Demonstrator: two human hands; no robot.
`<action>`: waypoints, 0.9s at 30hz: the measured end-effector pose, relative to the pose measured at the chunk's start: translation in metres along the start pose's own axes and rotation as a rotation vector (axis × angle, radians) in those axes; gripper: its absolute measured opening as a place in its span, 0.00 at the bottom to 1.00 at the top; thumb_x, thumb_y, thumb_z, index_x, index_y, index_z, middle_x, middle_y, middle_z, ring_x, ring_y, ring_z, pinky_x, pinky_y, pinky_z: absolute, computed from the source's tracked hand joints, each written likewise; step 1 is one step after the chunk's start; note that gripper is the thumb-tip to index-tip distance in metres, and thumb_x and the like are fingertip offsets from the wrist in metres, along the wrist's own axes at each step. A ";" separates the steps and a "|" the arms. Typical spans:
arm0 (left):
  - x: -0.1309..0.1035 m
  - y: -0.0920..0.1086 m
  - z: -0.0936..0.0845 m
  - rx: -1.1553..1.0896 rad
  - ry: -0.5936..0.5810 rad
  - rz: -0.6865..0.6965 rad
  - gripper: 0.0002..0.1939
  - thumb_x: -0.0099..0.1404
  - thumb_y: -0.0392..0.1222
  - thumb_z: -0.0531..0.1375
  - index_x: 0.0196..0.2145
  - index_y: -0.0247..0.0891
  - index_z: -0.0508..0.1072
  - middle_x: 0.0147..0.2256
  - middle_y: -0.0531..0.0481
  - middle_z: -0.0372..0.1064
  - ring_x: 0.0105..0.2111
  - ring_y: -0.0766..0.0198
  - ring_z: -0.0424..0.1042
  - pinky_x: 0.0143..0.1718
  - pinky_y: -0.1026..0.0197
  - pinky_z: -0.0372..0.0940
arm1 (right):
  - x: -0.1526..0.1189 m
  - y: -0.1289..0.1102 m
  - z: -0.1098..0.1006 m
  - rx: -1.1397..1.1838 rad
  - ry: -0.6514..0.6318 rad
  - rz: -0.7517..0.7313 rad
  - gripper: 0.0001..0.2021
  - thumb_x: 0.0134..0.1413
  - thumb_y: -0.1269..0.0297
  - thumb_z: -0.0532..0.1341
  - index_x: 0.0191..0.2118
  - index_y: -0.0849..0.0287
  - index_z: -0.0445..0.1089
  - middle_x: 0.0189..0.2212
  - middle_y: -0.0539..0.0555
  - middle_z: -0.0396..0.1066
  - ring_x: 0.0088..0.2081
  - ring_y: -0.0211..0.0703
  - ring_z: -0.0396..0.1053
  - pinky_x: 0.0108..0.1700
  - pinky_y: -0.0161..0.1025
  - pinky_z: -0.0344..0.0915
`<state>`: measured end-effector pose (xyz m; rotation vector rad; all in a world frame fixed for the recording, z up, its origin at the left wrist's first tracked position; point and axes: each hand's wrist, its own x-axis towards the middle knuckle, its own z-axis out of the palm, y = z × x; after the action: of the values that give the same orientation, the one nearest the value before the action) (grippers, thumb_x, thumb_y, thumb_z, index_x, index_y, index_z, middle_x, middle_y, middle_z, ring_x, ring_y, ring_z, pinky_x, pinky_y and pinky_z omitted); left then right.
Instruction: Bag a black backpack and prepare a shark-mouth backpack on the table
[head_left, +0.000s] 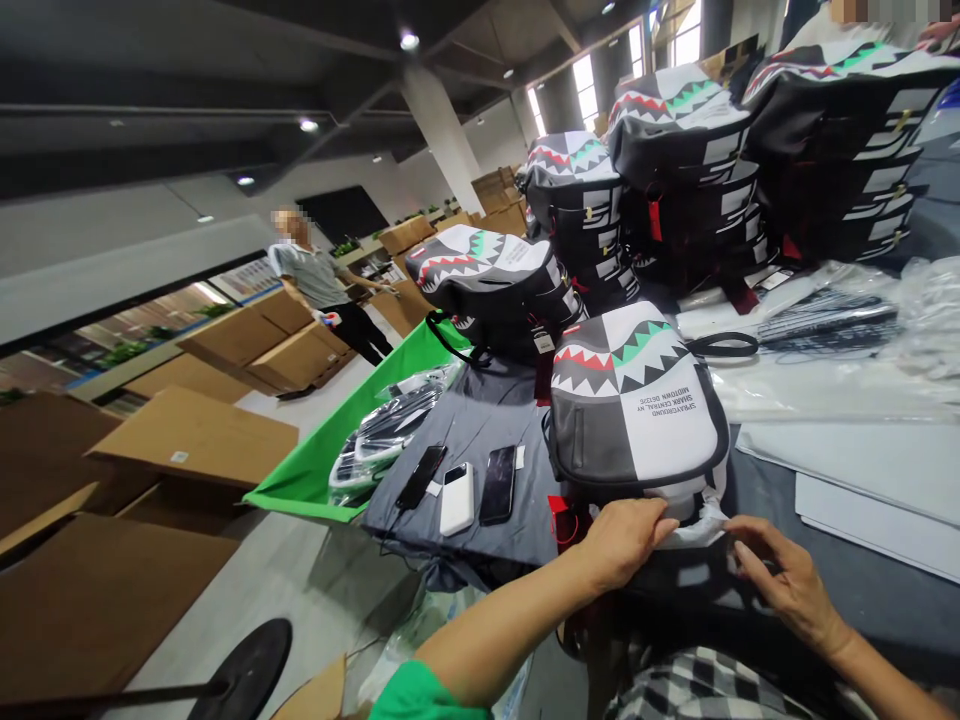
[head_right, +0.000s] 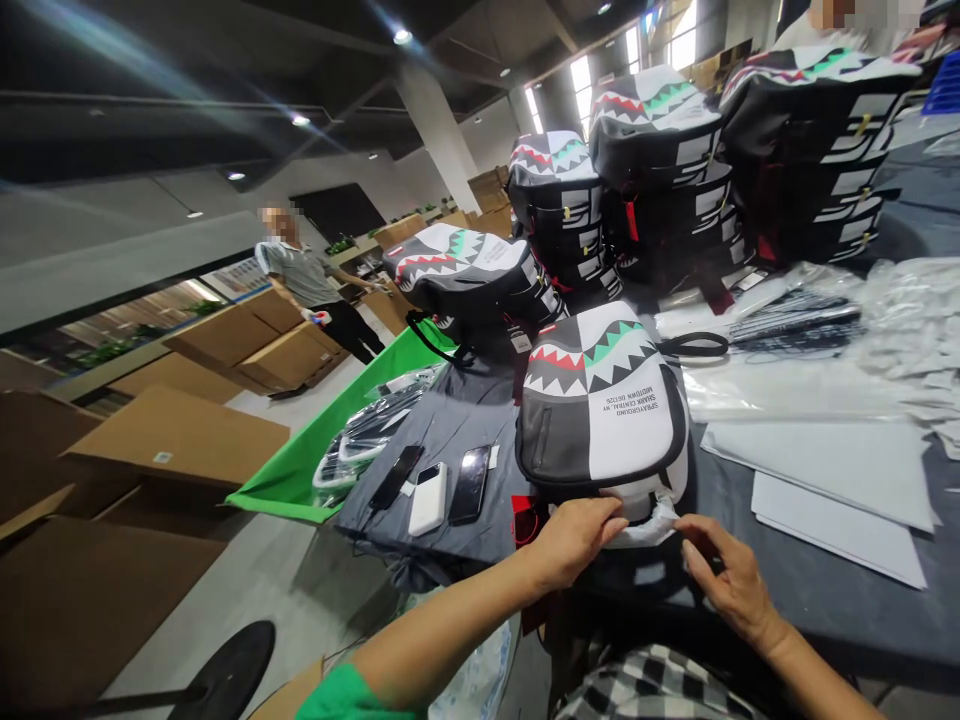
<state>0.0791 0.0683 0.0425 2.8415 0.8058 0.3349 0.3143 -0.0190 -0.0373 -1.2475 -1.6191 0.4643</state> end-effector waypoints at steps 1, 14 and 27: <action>0.010 0.003 -0.004 -0.065 -0.132 -0.059 0.19 0.77 0.50 0.50 0.41 0.35 0.75 0.34 0.46 0.78 0.33 0.59 0.77 0.33 0.61 0.67 | 0.002 -0.007 0.004 0.083 0.013 0.149 0.10 0.65 0.55 0.57 0.46 0.53 0.68 0.30 0.50 0.75 0.24 0.42 0.74 0.25 0.35 0.72; 0.028 0.012 -0.003 -0.888 -0.412 -0.415 0.25 0.68 0.62 0.57 0.35 0.34 0.77 0.34 0.44 0.79 0.30 0.59 0.78 0.32 0.61 0.69 | 0.047 -0.020 0.021 0.515 0.141 0.538 0.22 0.56 0.38 0.59 0.29 0.54 0.62 0.24 0.48 0.65 0.26 0.42 0.66 0.29 0.41 0.72; 0.078 0.035 0.033 -0.231 -0.224 -0.185 0.13 0.71 0.49 0.60 0.39 0.36 0.77 0.35 0.47 0.80 0.35 0.57 0.79 0.34 0.63 0.66 | 0.043 -0.004 -0.038 -0.313 0.028 -0.291 0.14 0.66 0.63 0.56 0.56 0.53 0.66 0.46 0.58 0.75 0.47 0.50 0.73 0.54 0.52 0.68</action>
<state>0.1700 0.0770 0.0323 2.5112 0.9082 0.0753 0.3468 0.0072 0.0021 -1.2083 -1.8621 0.0103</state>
